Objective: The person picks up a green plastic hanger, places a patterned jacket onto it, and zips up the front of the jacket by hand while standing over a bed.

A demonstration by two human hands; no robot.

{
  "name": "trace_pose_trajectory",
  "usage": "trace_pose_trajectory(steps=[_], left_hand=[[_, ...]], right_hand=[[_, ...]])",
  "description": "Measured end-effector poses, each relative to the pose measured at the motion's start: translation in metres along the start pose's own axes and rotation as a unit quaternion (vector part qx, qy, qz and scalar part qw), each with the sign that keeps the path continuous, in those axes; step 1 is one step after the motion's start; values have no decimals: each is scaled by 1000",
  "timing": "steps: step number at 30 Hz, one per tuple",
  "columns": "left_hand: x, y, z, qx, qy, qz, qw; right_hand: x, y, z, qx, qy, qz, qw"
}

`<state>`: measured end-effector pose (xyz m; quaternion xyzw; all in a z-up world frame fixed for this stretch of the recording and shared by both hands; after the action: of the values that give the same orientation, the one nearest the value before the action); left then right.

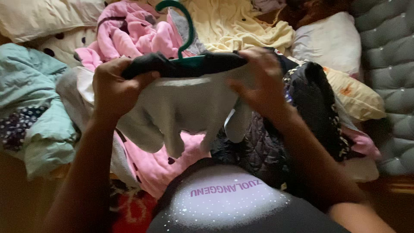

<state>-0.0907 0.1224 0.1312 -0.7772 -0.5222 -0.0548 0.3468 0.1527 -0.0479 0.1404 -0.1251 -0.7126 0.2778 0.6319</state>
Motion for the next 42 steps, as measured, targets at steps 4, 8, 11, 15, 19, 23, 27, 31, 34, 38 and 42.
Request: trace_pose_trajectory(steps=[4,8,11,15,19,23,27,31,34,38,42], left_hand=[[-2,12,-5,32,16,26,999],[-22,-9,11,19,104,-30,994],[-60,-28,46,135,187,-122,965],[-103,24,182,-106,-239,-75,962],[-96,76,166,-259,-152,-2,954],[-88,43,157,-173,-134,-51,974],[-59,-1,126,-88,-44,-96,991],[-41,-45,113,-22,29,-117,993],[-36,-43,134,-22,8,-77,997],[-48,-9,186,-109,-209,43,971],[-67,-2,160,-142,-288,104,941]], right_hand=[[4,17,-4,22,67,24,997],[-1,19,-43,47,143,51,987],[-3,-5,-76,49,171,40,983],[2,-37,-85,75,164,-7,983],[12,-50,-74,80,152,0,985],[19,-59,-60,37,73,-9,997],[3,-74,-80,10,75,-19,997],[-12,-64,-93,57,129,4,990],[-18,-55,-91,121,164,4,979],[-21,-45,-70,73,178,45,980],[-26,-23,-52,83,263,85,958]])
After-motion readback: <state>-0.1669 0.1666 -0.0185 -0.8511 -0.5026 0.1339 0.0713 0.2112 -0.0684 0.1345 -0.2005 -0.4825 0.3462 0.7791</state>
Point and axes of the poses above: each hand's wrist, its own x-axis towards the middle knuckle, its own y-axis out of the palm, z = x × y, the point moved 10 cm from there along x, towards the middle knuckle, and after that the axes turned 4 degrees about -x, right-handed, at the moved point
